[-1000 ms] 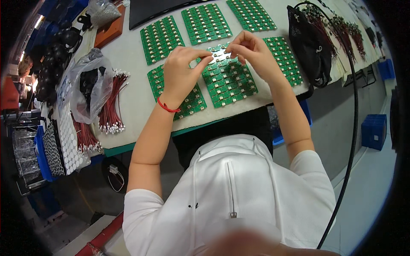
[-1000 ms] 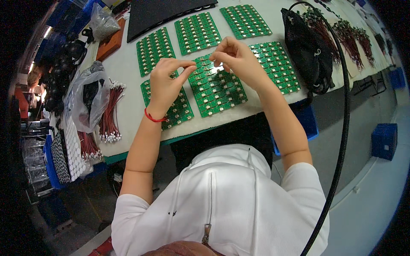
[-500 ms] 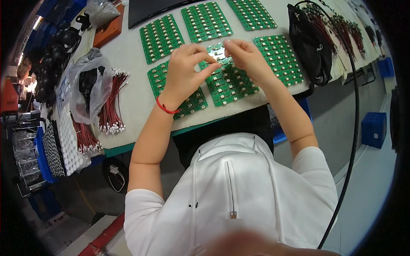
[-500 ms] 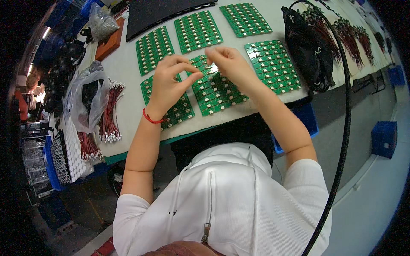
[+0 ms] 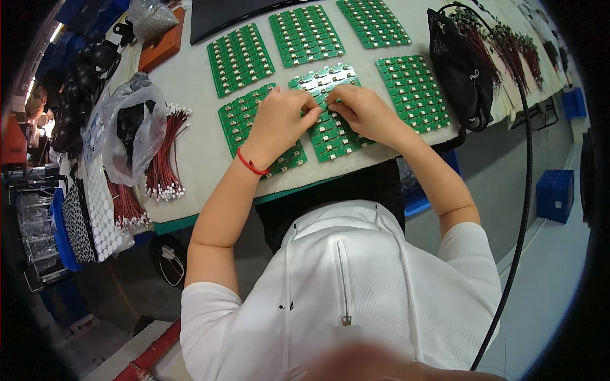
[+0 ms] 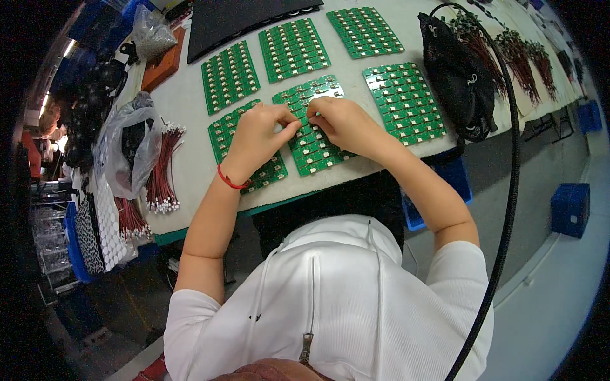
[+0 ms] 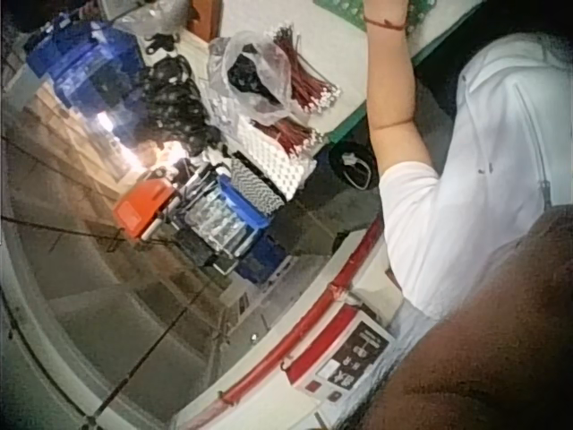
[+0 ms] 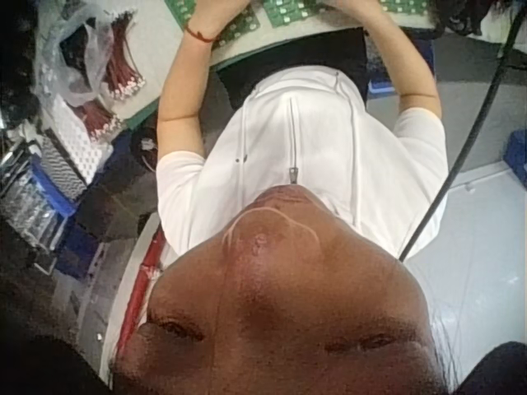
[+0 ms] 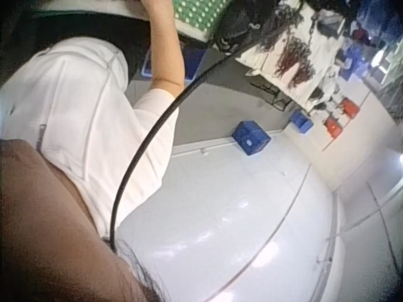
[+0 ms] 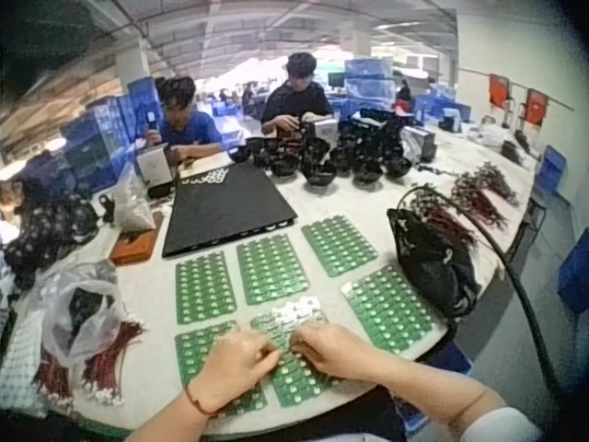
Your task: The person separates circuit board panels by snapping them along scored lines by hand.
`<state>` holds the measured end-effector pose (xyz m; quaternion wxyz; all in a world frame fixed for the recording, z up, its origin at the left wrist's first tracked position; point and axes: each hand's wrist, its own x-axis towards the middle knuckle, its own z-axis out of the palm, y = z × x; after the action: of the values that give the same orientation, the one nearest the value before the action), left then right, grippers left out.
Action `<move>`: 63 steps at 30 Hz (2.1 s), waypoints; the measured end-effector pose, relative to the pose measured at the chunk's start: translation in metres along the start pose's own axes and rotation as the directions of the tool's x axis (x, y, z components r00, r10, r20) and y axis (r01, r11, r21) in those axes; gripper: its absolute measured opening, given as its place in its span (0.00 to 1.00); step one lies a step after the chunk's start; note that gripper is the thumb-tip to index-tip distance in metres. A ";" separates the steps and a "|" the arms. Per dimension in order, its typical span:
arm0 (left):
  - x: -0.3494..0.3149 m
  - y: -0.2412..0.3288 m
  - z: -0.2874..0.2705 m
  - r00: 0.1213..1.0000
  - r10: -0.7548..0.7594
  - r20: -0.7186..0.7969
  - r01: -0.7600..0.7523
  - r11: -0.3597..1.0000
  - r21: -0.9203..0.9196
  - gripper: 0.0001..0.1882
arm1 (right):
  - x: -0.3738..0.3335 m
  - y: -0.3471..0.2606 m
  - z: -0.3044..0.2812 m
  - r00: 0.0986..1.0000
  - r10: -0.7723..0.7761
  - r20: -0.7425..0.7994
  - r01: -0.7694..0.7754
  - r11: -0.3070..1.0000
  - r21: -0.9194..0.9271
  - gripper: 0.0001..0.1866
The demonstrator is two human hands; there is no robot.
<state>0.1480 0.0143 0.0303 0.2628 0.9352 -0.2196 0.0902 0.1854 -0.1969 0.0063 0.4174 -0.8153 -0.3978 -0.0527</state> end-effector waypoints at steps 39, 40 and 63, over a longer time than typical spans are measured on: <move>0.050 0.038 0.035 0.995 0.060 0.083 -0.077 0.970 0.230 0.07 | -0.022 0.014 -0.043 0.976 0.216 0.025 -0.205 0.951 -0.230 0.07; 0.051 0.038 0.036 0.994 0.063 0.085 -0.081 0.969 0.232 0.07 | -0.023 0.015 -0.040 0.980 0.195 0.041 -0.173 0.934 -0.312 0.08; 0.049 0.071 0.002 0.936 0.276 -0.218 -0.260 0.961 0.098 0.08 | -0.022 -0.026 -0.052 0.718 0.596 0.359 -0.403 -0.064 0.913 0.14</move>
<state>0.1586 -0.0589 0.0752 0.2400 0.8880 -0.3100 0.2402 0.1656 -0.2388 0.0474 0.8472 -0.4336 0.0278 0.3057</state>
